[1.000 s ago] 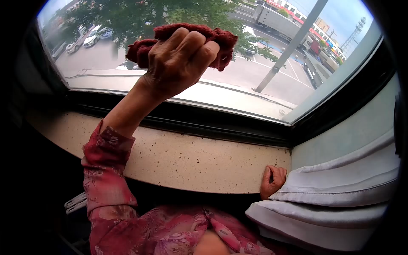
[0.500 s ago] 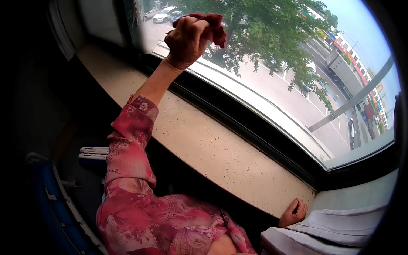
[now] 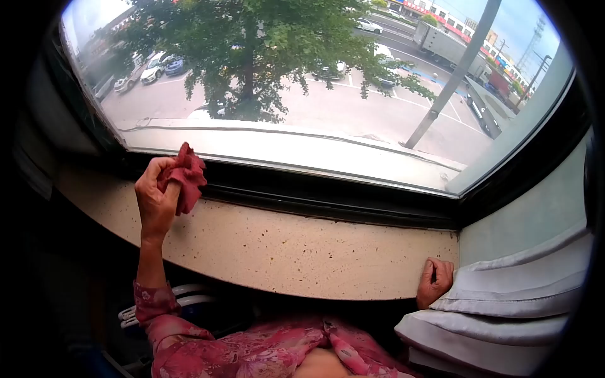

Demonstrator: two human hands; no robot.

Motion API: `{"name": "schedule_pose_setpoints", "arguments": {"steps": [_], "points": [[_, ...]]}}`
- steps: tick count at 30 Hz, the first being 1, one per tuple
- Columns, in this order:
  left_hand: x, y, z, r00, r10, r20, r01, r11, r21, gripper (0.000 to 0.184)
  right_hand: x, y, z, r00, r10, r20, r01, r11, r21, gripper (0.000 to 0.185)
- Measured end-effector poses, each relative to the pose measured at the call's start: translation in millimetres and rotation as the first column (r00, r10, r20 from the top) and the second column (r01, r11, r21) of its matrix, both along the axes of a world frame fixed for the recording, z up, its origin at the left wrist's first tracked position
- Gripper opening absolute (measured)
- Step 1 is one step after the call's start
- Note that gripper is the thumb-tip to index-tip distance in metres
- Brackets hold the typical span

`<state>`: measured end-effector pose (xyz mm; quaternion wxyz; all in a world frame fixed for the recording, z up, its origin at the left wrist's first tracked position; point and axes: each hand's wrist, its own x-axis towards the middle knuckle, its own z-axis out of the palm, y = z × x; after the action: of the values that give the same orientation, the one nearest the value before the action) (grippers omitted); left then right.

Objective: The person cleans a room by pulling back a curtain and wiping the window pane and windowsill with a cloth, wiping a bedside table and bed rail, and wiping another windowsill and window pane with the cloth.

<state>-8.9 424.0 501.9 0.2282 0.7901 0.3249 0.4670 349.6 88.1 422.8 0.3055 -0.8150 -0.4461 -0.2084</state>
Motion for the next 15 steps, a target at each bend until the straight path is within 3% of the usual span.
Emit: {"name": "schedule_pose_setpoints", "arguments": {"steps": [3, 5, 7, 13, 15], "points": [[1.8, -32.7, 1.4, 0.899, -0.259, -0.353, 0.229, 0.965, -0.126, 0.021, -0.3, -0.5, 0.9, 1.0, -0.028, 0.007, 0.028, 1.0, 0.003, 0.009], [13.5, -42.3, -18.3, 0.796, -0.415, -0.441, 0.339, 0.909, -0.244, 0.023, -1.4, 0.4, 1.5, 1.0, -0.009, -0.026, 0.009, 1.0, 0.022, 0.01], [30.5, -55.8, -34.5, 0.791, -0.423, -0.442, 0.425, 0.9, -0.099, 0.023, -1.2, 2.4, 2.4, 0.999, -0.041, -0.028, 0.042, 0.999, 0.022, 0.01], [85.5, -98.1, -39.5, 0.651, -0.594, -0.472, 0.672, 0.74, -0.005, 0.031, -1.9, 2.9, 2.0, 1.0, 0.006, 0.001, -0.006, 0.997, 0.079, 0.01], [113.0, -118.6, -39.7, 0.66, -0.585, -0.471, 0.688, 0.723, 0.066, 0.024, 1.6, -2.0, 1.1, 1.0, 0.009, -0.001, -0.009, 0.998, 0.065, 0.011]]}}
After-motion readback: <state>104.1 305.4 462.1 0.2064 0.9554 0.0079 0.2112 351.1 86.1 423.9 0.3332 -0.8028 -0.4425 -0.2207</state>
